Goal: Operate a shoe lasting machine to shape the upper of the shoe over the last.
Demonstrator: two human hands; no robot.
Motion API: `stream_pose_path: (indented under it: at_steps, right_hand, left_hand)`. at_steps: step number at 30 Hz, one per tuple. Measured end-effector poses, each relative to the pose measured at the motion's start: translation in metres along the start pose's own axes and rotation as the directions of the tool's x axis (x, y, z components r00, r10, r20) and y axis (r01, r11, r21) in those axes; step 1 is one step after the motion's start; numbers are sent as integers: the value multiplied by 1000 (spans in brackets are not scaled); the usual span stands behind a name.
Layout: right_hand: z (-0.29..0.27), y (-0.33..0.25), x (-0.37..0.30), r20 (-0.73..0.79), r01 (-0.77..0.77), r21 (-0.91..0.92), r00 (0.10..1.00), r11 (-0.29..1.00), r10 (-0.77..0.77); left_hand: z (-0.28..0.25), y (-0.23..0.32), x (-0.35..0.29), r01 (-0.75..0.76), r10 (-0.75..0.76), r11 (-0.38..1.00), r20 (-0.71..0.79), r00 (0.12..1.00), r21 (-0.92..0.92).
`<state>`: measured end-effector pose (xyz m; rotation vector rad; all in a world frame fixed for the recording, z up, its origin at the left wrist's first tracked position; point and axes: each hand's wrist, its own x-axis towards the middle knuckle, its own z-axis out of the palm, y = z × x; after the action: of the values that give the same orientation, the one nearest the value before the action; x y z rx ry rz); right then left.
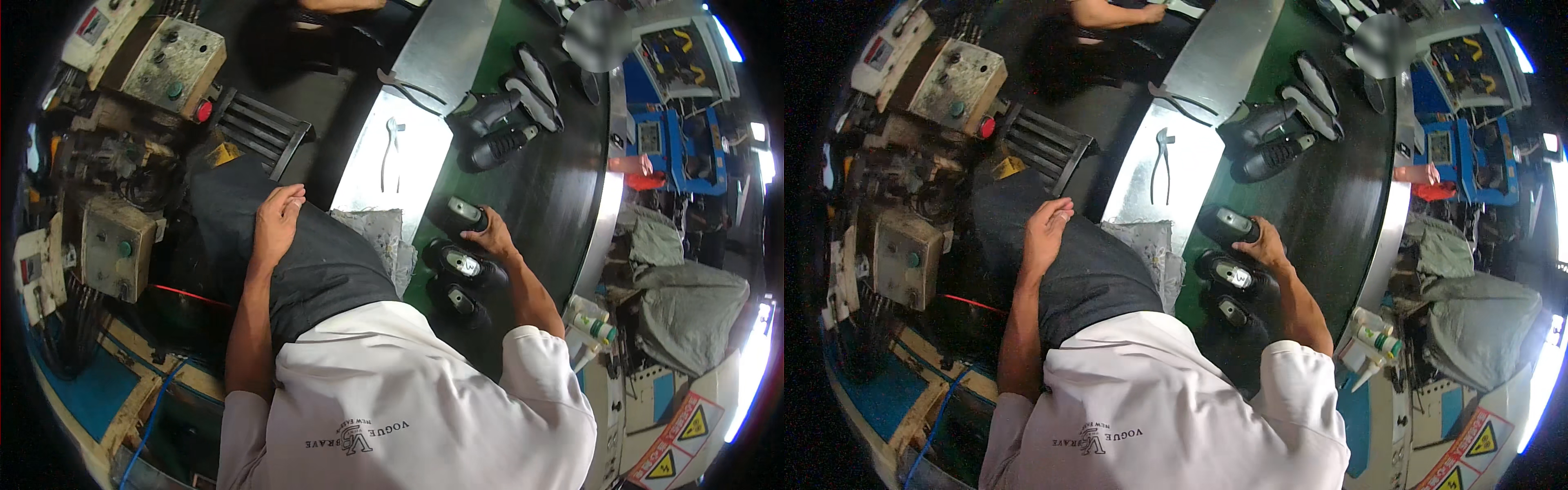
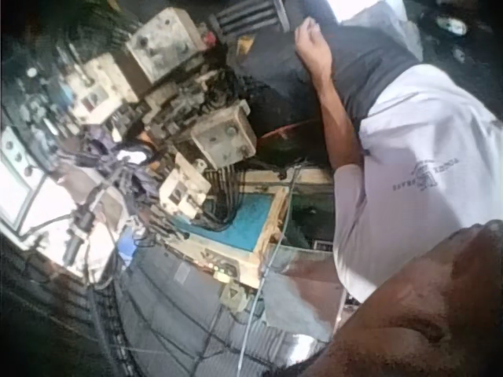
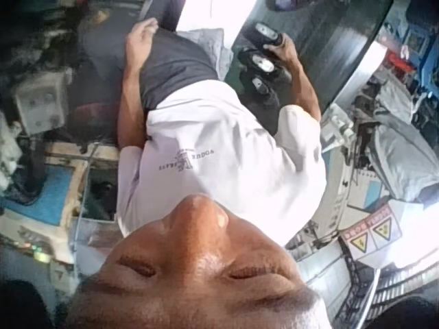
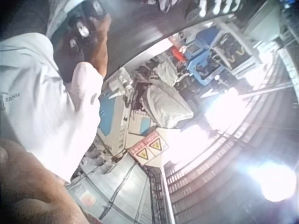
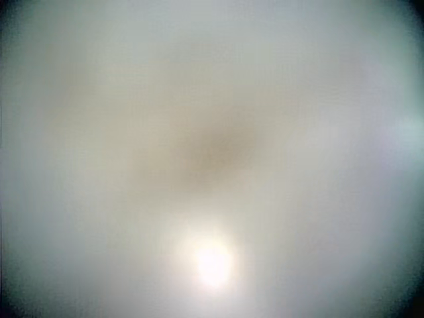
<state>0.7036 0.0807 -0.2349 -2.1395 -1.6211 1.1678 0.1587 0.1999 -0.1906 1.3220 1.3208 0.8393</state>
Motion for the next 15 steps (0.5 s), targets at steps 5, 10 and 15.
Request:
stream_pose_path:
  at_steps: [5, 10, 15]
  right_hand:
    - [-12, -51, 34, -24, -109, 528, 989, 842, 143]
    - [-13, -156, 41, 243, -186, 872, 968, 453, -70]
    - [53, -318, 38, 94, 124, 894, 887, 431, -452]
  left_hand:
    - [4, 13, 5, 78, -78, 995, 3, 997, -57]
    - [28, 66, 13, 115, 5, 857, 232, 973, -502]
    - [42, 112, 16, -65, 132, 730, 46, 990, -680]
